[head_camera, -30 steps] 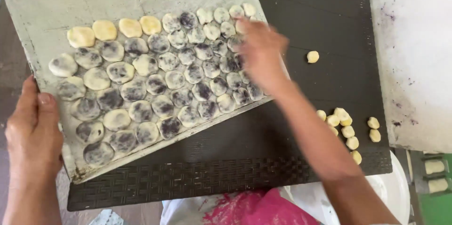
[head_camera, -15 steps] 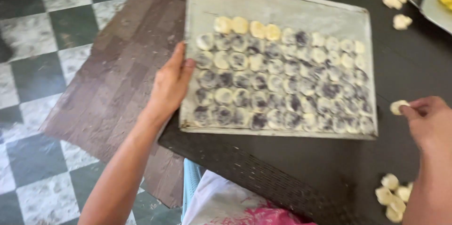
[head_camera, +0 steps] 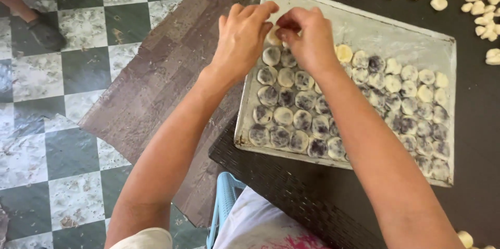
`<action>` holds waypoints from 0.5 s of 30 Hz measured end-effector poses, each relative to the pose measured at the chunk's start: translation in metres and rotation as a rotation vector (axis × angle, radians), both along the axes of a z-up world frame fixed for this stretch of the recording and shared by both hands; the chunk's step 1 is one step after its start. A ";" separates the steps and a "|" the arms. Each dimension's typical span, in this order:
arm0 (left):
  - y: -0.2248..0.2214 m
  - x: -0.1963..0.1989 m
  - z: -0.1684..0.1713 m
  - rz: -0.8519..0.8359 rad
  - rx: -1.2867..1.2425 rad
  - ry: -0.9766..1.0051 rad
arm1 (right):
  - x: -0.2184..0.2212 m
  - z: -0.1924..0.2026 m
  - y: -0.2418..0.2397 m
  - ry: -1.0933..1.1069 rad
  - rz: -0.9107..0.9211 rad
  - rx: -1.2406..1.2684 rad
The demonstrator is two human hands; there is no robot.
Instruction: Arranging and flattening small pieces of dough on a baking tray in a bakery environment.
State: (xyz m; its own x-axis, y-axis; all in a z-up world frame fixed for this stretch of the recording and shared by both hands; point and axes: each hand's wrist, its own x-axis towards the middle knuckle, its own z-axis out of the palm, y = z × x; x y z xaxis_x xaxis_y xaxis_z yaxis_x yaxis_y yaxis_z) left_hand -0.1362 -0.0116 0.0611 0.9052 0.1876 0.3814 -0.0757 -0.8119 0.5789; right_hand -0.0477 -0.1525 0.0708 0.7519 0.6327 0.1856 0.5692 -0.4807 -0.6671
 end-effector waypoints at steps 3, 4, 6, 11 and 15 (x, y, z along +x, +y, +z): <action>0.006 0.019 -0.020 -0.051 0.150 0.060 | 0.005 -0.012 0.007 -0.024 -0.007 -0.172; 0.006 0.020 -0.018 -0.049 0.145 0.059 | 0.004 -0.011 0.002 -0.024 -0.005 -0.176; 0.004 0.021 -0.017 -0.101 0.164 0.088 | -0.001 -0.010 -0.008 -0.172 -0.057 -0.135; 0.004 0.039 -0.045 -0.116 0.292 0.011 | 0.000 -0.032 -0.037 -0.341 0.058 -0.086; 0.005 0.042 -0.041 -0.219 0.227 -0.003 | -0.006 -0.038 -0.035 -0.417 0.018 0.003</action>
State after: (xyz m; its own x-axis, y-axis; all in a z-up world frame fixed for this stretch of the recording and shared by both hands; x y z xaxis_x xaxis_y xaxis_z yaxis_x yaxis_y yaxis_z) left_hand -0.0941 -0.0062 0.0201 0.9134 -0.1019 0.3941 -0.2644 -0.8846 0.3841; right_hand -0.0538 -0.1875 0.0329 0.6005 0.6440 0.4740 0.7992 -0.4662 -0.3793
